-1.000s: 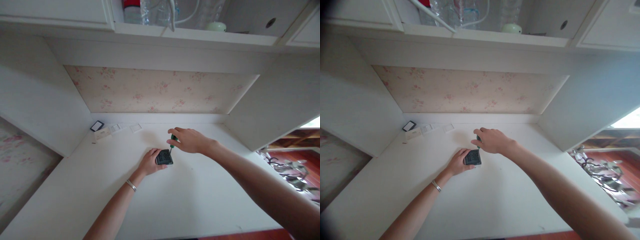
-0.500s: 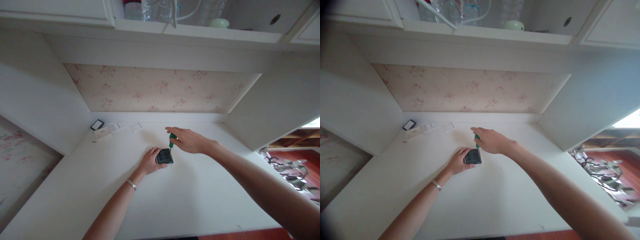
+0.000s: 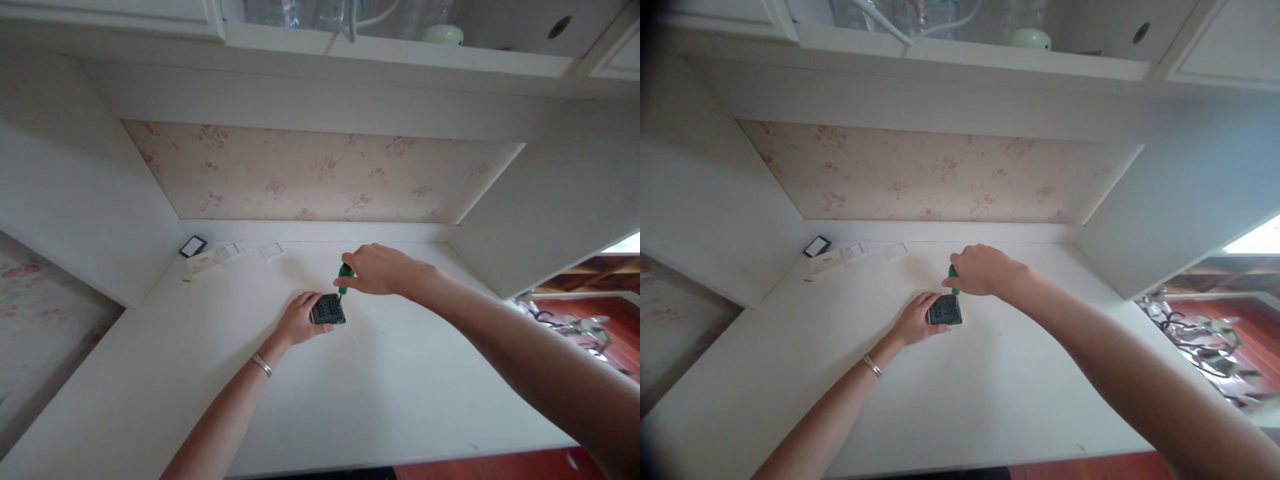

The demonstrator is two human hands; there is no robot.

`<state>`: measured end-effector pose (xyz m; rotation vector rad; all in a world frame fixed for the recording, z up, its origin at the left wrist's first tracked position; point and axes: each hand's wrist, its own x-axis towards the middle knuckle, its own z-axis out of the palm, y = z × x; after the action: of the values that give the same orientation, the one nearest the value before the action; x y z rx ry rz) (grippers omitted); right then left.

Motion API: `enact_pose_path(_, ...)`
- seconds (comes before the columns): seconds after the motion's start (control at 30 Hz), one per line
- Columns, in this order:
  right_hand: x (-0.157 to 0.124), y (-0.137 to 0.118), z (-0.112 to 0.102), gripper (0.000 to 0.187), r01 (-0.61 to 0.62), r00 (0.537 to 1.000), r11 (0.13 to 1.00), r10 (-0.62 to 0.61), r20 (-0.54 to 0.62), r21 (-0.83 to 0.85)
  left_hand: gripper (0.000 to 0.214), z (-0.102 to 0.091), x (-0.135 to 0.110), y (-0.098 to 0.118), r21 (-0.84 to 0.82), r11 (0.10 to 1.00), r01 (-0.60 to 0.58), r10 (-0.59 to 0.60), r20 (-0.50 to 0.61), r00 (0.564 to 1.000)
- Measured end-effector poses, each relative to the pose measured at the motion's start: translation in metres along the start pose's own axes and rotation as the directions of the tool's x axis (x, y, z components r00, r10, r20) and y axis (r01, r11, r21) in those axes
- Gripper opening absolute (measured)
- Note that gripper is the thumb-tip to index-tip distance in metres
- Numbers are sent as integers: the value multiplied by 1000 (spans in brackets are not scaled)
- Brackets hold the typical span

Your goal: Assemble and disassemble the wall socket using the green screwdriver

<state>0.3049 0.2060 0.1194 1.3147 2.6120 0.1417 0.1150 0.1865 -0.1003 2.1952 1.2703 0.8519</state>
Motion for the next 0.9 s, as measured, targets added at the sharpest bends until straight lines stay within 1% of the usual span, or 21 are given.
enact_pose_path(0.03, 3, 0, -2, 50, 22, 1000, 1000, -22, -4, -1, 75, 0, 0, 0, 0, 1000, 2, -2, -4, 1000)
enact_pose_path(0.1, 8, 0, -4, 47, 107, 994, 994, -107, -8, 37, 75, 0, -1, 0, -1, 1000, 5, -5, -7, 1000)
enact_pose_path(0.17, 12, 0, -7, 39, 201, 979, 978, -202, 8, 62, 75, 0, -1, 0, -2, 1000, 4, -4, -7, 1000)
enact_pose_path(0.2, 13, -1, -8, 34, 226, 973, 973, -228, 27, 56, 75, 0, -1, 0, -2, 1000, 3, -3, -6, 1000)
enact_pose_path(0.23, 14, -1, -8, 31, 223, 973, 974, -225, 48, 37, 76, 0, -1, 0, -1, 1000, 3, -3, -6, 1000)
enact_pose_path(0.27, 15, -2, -9, 31, 193, 979, 981, -194, 70, 11, 76, 0, -1, -1, 1, 1000, 3, -3, -6, 1000)
enact_pose_path(0.33, 16, -3, -11, 40, 105, 988, 994, -102, 113, -24, 76, 0, -1, -1, 2, 1000, 2, -2, -4, 1000)
enact_pose_path(0.37, 17, -4, -12, 46, 76, 988, 997, -74, 136, -13, 76, 0, -1, -1, 3, 1000, 0, 0, -1, 1000)
enact_pose_path(0.4, 17, -4, -12, 49, 71, 985, 997, -73, 158, 16, 76, 0, -1, -1, 4, 1000, -1, 1, 1, 1000)
enact_pose_path(0.43, 17, -4, -13, 50, 87, 980, 995, -96, 175, 57, 76, 0, -1, -2, 5, 1000, -2, 2, 4, 1000)
enact_pose_path(0.5, 17, -5, -14, 46, 144, 967, 983, -164, 195, 115, 76, 0, -1, -2, 10, 1000, 1, -1, 4, 1000)
enact_pose_path(0.53, 18, -6, -15, 43, 154, 964, 981, -175, 200, 114, 76, 0, -1, -2, 13, 1000, 4, -4, 1, 1000)
enact_pose_path(0.6, 18, -8, -16, 37, 107, 971, 992, -118, 208, 63, 76, 0, -1, -2, 16, 1000, 6, -6, -1, 1000)
enact_pose_path(0.63, 19, -9, -16, 38, 64, 975, 997, -71, 209, 39, 76, 0, -1, -2, 16, 1000, 6, -6, 0, 1000)
enact_pose_path(0.7, 20, -11, -17, 51, -1, 978, 999, -8, 209, 44, 77, 0, -1, -2, 18, 1000, 4, -4, 5, 1000)
enact_pose_path(0.73, 21, -11, -17, 55, -2, 977, 997, -14, 215, 74, 77, 0, -1, -2, 19, 1000, 3, -3, 5, 1000)
enact_pose_path(0.8, 22, -10, -16, 56, 61, 969, 987, -95, 226, 150, 76, 0, -1, -3, 20, 1000, -4, 4, 1, 1000)
enact_pose_path(0.87, 23, -9, -16, 48, 125, 963, 980, -158, 220, 158, 76, 0, -1, -3, 18, 1000, -13, 13, -2, 1000)
enact_pose_path(0.9, 24, -8, -16, 42, 130, 966, 983, -154, 208, 127, 76, 0, -1, -3, 18, 1000, -15, 15, -2, 1000)
